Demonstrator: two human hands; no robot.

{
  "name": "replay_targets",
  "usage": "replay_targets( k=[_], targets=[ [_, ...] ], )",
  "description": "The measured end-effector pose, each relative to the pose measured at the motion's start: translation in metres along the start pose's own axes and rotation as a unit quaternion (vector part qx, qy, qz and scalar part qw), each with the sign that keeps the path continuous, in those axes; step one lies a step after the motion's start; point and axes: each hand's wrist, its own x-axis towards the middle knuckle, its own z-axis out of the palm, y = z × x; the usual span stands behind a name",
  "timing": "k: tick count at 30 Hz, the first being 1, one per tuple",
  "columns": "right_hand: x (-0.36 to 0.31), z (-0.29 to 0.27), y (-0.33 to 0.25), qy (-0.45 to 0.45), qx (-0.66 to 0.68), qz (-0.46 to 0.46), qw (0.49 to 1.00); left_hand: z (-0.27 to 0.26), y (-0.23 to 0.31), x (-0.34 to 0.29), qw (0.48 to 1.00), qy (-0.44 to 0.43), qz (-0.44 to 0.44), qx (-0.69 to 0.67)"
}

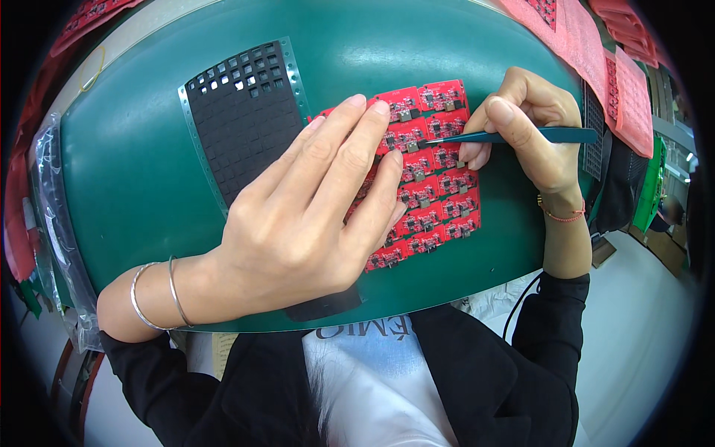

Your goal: The person places and adjusts small electronic components on a printed circuit board using tweezers.

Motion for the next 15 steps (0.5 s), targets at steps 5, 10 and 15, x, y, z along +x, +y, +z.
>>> replay_targets(
  k=[5,10,15],
  targets=[
    [-0.0004,0.0005,-0.0017,0.009,0.005,0.007,1.000,0.0000,-0.0002,-0.0003,1.000,0.001,0.003,0.007],
    [-0.0015,0.0024,-0.0001,0.015,0.000,0.006,1.000,0.0015,-0.0010,0.0000,1.000,0.003,0.005,0.005],
    [-0.0007,0.0023,-0.0007,0.011,-0.010,0.005,1.000,0.0006,-0.0004,-0.0005,1.000,0.003,0.003,0.005]
  ],
)
